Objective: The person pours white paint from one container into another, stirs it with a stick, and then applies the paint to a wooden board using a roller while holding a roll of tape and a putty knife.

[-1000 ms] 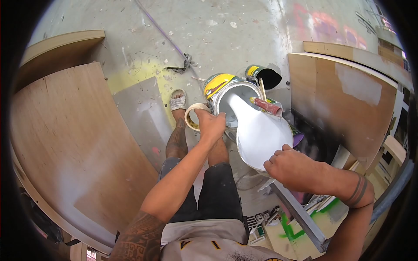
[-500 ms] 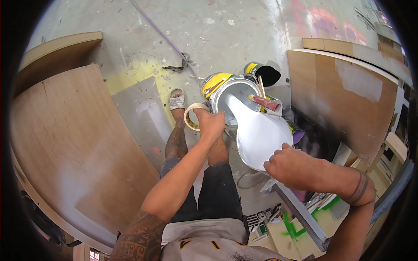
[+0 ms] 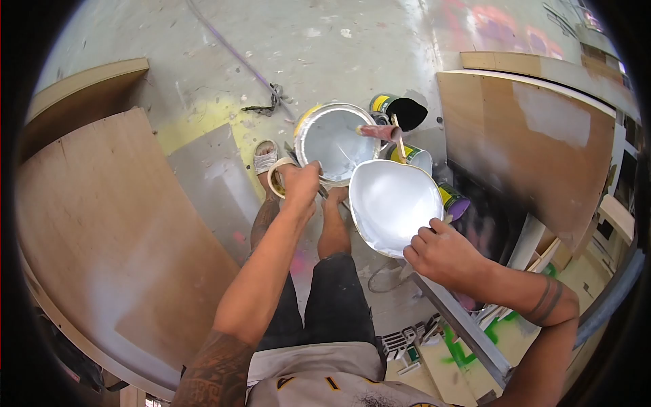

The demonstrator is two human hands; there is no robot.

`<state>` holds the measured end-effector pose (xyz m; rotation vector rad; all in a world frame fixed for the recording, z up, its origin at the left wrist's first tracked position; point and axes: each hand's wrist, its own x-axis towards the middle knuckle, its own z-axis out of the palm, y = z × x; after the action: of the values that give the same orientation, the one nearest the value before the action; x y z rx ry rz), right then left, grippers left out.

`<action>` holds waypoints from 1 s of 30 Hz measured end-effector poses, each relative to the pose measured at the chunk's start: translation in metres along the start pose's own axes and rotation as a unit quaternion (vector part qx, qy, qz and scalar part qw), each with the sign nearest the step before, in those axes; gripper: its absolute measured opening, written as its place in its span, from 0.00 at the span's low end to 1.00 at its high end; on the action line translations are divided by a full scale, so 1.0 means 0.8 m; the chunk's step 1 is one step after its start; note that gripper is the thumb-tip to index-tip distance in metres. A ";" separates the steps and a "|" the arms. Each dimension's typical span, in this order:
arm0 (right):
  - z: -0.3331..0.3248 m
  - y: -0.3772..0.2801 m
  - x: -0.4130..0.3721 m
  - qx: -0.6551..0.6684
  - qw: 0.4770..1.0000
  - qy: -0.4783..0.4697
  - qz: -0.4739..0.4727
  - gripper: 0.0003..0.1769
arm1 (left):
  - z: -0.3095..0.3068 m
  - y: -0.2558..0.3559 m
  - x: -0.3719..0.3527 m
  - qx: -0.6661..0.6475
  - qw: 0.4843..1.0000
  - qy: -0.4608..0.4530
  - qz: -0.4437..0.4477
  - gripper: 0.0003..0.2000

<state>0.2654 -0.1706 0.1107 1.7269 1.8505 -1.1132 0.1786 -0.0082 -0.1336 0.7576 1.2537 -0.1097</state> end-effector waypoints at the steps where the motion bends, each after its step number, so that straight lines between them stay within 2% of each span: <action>1: 0.012 0.003 -0.002 0.001 1.000 0.002 0.002 0.06 | -0.003 -0.002 0.007 -0.003 0.999 0.032 0.017 0.10; 2: 0.027 0.011 -0.004 -0.018 0.999 0.042 0.002 0.05 | -0.008 -0.005 0.020 0.063 0.997 0.037 0.007 0.10; 3: 0.042 0.016 -0.007 -0.036 0.996 0.081 0.005 0.05 | -0.011 -0.005 0.024 0.067 0.997 0.033 0.009 0.10; 6: 0.085 0.043 -0.018 -0.039 0.991 0.130 -0.002 0.05 | -0.022 -0.020 0.046 -0.036 0.999 0.013 0.030 0.10; 7: 0.097 0.051 -0.025 -0.036 0.991 0.130 0.006 0.05 | -0.030 -0.018 0.052 -0.032 0.999 0.006 0.030 0.10; 9: 0.118 0.070 -0.044 -0.021 0.984 0.178 0.001 0.06 | -0.042 -0.014 0.060 -0.083 0.994 0.007 -0.066 0.10; 11: 0.151 0.087 -0.073 -0.013 0.983 0.181 0.013 0.08 | -0.056 -0.002 0.060 -0.120 0.988 -0.024 -0.094 0.11; 13: 0.177 0.101 -0.103 0.003 0.970 0.241 0.041 0.10 | -0.065 0.015 0.047 -0.154 0.979 -0.051 -0.122 0.11; 15: 0.204 0.110 -0.135 0.023 0.966 0.247 0.068 0.13 | -0.073 0.033 0.032 -0.087 0.992 -0.039 -0.086 0.12; 16: 0.216 0.115 -0.149 0.059 0.959 0.255 0.108 0.14 | -0.085 0.028 0.040 -0.085 0.992 -0.040 -0.085 0.12; 18: 0.245 0.123 -0.172 0.110 0.937 0.280 0.179 0.18 | -0.115 0.013 0.061 -0.088 0.995 -0.040 -0.025 0.14; 19: 0.265 0.128 -0.183 0.111 0.937 0.279 0.181 0.18 | -0.124 0.013 0.063 -0.087 0.995 -0.041 -0.026 0.14; 21: 0.309 0.139 -0.204 0.102 0.918 0.273 0.267 0.20 | -0.142 0.012 0.061 -0.058 0.998 -0.032 -0.016 0.11; 23: 0.352 0.149 -0.219 0.107 0.912 0.271 0.290 0.21 | -0.163 0.008 0.059 -0.060 0.998 -0.016 -0.030 0.11; 26: 0.430 0.170 -0.240 0.077 0.888 0.232 0.389 0.20 | -0.174 0.000 0.033 -0.074 0.996 0.017 -0.046 0.10; 30: 0.508 0.196 -0.242 0.086 0.872 0.234 0.421 0.18 | -0.172 -0.019 0.001 -0.098 0.992 0.053 -0.053 0.11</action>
<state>0.3520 -0.6133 -0.0439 2.6837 0.9471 -0.5220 0.0595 0.0593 -0.1560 0.5327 1.3831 -0.0310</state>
